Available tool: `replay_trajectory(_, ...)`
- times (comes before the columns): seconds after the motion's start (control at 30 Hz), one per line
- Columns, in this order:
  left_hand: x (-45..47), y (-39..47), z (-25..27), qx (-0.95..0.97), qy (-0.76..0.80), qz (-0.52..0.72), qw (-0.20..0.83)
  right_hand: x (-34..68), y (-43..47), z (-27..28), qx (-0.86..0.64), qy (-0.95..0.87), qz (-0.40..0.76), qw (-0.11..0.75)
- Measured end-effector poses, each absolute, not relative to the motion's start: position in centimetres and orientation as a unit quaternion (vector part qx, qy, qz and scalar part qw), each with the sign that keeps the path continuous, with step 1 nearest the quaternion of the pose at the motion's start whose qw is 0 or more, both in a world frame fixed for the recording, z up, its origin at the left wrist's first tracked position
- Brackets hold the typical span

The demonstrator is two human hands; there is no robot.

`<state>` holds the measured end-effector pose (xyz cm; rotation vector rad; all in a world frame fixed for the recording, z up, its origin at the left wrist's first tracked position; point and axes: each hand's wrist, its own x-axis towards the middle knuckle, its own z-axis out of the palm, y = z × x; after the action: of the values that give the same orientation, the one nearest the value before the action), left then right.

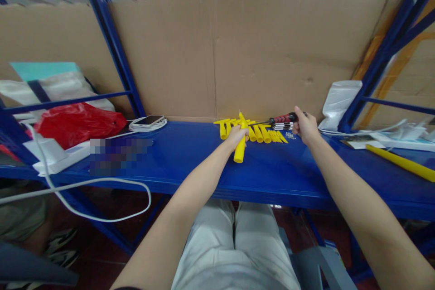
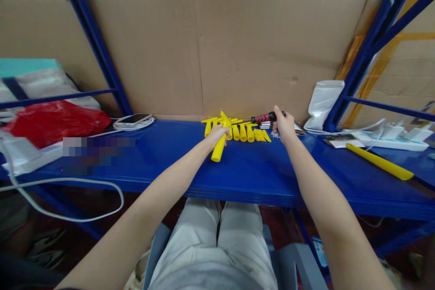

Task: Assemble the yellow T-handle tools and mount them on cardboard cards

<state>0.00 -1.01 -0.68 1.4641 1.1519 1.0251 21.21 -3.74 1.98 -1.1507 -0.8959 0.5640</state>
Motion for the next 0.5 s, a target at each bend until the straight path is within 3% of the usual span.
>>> replay_trajectory(0.5, 0.0, -0.8, -0.9, 0.611, 0.458, 0.42, 0.49, 22.3, -2.8, 1.8, -0.518, -0.389, 0.181, 0.74)
